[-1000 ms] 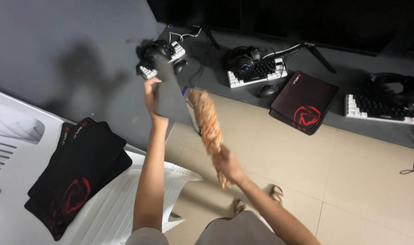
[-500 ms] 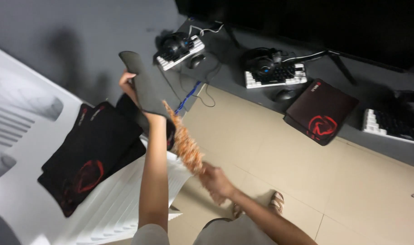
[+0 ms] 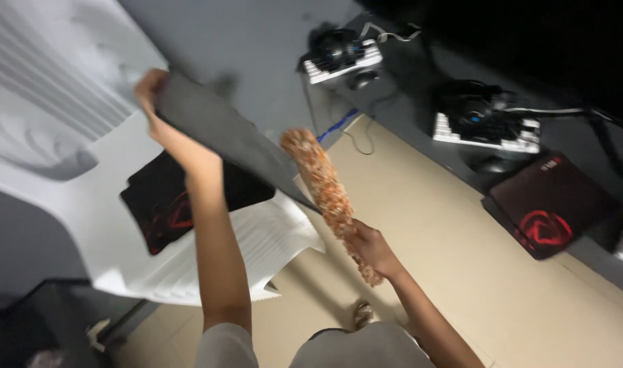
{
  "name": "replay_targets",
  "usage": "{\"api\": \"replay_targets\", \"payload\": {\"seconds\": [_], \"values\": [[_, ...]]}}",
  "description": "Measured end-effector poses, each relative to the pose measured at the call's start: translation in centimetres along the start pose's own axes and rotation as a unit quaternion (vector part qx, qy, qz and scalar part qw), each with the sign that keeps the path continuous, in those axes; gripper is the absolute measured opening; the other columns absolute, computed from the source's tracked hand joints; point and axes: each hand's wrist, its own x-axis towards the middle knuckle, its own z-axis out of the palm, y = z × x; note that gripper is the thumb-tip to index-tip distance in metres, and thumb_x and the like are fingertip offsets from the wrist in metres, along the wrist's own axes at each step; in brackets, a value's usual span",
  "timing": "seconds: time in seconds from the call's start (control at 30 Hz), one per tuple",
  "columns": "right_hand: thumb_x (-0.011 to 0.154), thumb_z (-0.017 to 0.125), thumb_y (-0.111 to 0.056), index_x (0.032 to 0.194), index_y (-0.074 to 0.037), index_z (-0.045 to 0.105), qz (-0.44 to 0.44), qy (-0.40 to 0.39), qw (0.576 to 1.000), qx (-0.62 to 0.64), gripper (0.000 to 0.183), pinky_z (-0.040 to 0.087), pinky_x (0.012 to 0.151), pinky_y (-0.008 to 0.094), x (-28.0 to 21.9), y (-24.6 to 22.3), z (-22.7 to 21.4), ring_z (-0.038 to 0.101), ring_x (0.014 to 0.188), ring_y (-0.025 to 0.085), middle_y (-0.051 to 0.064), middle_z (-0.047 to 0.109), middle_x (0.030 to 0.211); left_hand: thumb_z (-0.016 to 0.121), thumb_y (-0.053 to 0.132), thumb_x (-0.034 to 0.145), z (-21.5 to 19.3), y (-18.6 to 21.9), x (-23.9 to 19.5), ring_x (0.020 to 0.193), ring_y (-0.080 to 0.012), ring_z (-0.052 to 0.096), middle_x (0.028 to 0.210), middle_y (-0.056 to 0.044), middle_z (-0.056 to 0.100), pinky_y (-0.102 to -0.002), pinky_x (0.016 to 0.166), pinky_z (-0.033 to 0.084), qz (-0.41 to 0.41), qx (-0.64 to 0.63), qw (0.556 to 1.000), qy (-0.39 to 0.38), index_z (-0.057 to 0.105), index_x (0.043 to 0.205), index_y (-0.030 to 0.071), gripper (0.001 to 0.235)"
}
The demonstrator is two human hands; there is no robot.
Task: The person uses a duster to clean multiple black mousepads with red logos. They pick up each mousepad from a desk, dust it thoroughly, and place it on a white plastic chair. The process is repeated for several mousepads.
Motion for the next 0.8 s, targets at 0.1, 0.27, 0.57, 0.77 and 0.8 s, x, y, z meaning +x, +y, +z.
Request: {"api": "replay_targets", "payload": {"seconds": [0.1,0.27,0.57,0.77,0.8], "values": [[0.104,0.06,-0.019,0.123,0.0,0.065,0.007,-0.014,1.0,-0.005,0.028,0.052,0.062,0.031,0.1,4.2,1.0,0.058,0.069,0.01,0.004,0.066,0.076,0.053,0.003,0.109,-4.3,2.7,2.1,0.104,-0.038,0.067,0.108,-0.017,0.065,-0.042,0.094,0.054,0.13,0.336,0.93,-0.071,0.052,0.128,-0.001,0.02],[0.101,0.056,-0.021,0.133,-0.005,0.06,0.11,-0.056,0.991,0.042,0.036,0.05,0.065,0.033,-0.4,4.9,1.0,0.06,0.071,0.015,0.006,0.067,0.082,0.061,0.012,0.106,-16.4,-6.0,1.0,0.096,-0.0438,0.067,0.102,-0.02,0.07,-0.051,0.081,0.052,-0.028,0.575,0.816,-0.046,0.057,0.112,0.002,0.012],[0.102,0.056,-0.023,0.136,-0.002,0.058,0.119,-0.085,0.986,0.085,0.04,0.049,0.072,0.035,-1.5,5.1,-0.1,0.057,0.08,0.014,0.006,0.065,0.094,0.071,0.016,0.091,-18.7,-6.5,-4.6,0.098,-0.0432,0.063,0.108,-0.019,0.068,-0.054,0.083,0.05,-0.083,0.667,0.739,-0.049,0.063,0.111,0.006,0.023],[0.101,0.058,-0.027,0.131,-0.001,0.061,0.114,-0.064,0.987,0.092,0.04,0.049,0.064,0.033,-3.6,3.4,-2.6,0.055,0.071,0.013,0.006,0.064,0.082,0.073,0.012,0.092,-6.3,-1.6,-9.4,0.109,-0.0342,0.061,0.116,-0.011,0.067,-0.047,0.092,0.047,0.086,0.51,0.831,-0.204,0.067,0.11,0.011,0.019],[0.101,0.056,-0.028,0.132,-0.003,0.062,0.173,-0.072,0.971,0.15,0.041,0.046,0.057,0.037,-4.3,1.6,-3.5,0.051,0.064,0.018,0.008,0.058,0.076,0.07,0.01,0.095,-4.2,-1.6,-10.9,0.111,-0.0311,0.063,0.114,-0.008,0.068,-0.046,0.097,0.048,0.09,0.418,0.869,-0.25,0.067,0.108,0.013,0.014]]}}
